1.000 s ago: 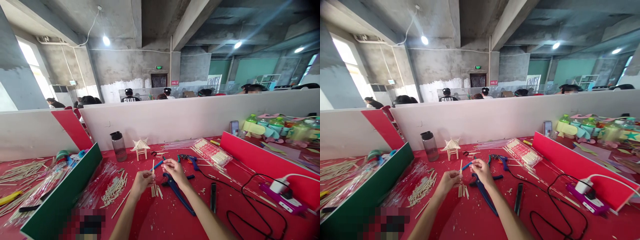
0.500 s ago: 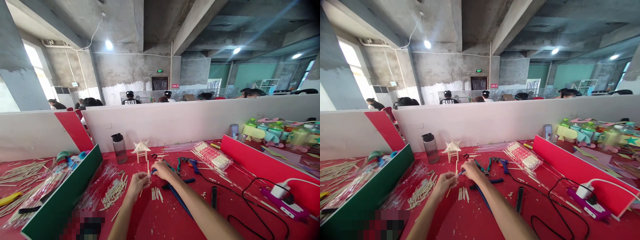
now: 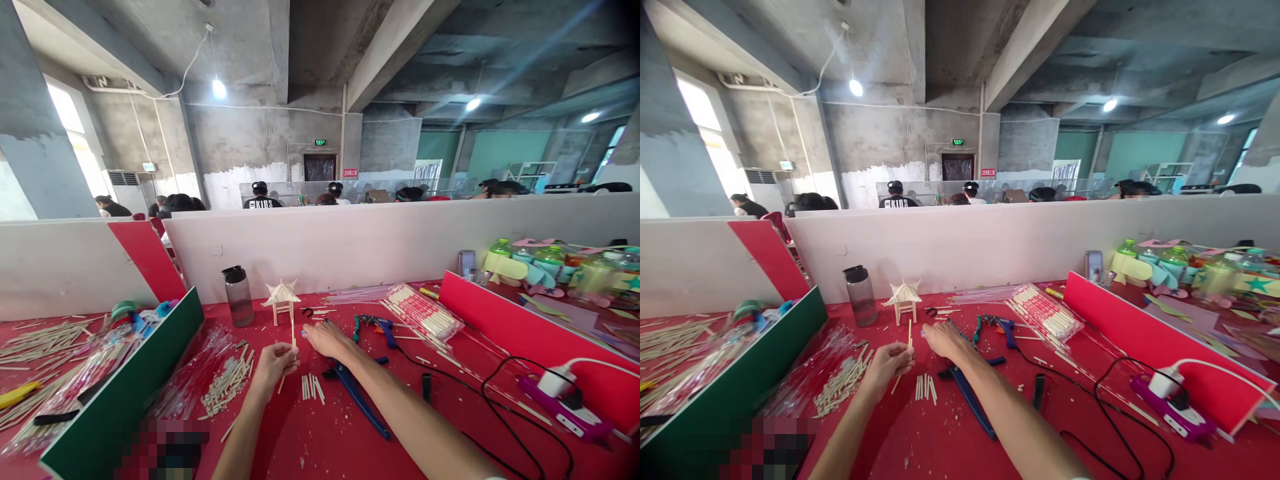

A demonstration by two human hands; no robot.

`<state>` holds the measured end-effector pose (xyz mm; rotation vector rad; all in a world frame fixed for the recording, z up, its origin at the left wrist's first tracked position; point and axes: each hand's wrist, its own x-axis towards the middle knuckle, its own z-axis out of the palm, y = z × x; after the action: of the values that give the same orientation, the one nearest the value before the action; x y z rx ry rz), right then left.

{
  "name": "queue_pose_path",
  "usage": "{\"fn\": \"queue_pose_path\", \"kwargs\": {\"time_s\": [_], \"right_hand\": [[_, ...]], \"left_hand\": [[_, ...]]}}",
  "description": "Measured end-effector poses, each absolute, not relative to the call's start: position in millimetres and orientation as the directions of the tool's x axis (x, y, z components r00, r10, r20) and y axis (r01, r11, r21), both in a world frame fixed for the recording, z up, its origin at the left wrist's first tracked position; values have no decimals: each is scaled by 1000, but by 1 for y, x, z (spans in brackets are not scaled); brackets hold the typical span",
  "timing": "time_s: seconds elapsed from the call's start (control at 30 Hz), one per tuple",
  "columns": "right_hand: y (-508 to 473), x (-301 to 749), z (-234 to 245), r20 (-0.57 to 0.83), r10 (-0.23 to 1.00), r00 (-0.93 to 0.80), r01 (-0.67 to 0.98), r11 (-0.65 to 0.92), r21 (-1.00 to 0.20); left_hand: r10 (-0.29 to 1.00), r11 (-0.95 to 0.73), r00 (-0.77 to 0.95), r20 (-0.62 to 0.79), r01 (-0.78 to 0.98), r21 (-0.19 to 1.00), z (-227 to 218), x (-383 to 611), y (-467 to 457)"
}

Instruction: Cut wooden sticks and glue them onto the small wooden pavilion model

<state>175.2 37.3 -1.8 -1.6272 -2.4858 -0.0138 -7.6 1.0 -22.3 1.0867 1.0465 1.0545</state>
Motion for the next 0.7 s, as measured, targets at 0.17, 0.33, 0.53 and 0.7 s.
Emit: {"fn": "queue_pose_path", "kwargs": {"time_s": [0.17,0.33,0.53,0.7], "right_hand": [[37,175,-2,103,910,-403,910,410,-60],[37,174,-3,53,905,-422,902,425,-77],[37,173,0,5,933,-361,927,359,-110],[34,188,14,-2,945,-328,924,320,-211]], "left_hand": [[975,136,191,-110,-126,983,-27,-8,3],[976,132,188,-107,-124,983,-28,-7,2],[974,138,199,-112,-123,983,-23,-4,-1],[973,137,205,-110,-121,983,-24,-4,-2]]}}
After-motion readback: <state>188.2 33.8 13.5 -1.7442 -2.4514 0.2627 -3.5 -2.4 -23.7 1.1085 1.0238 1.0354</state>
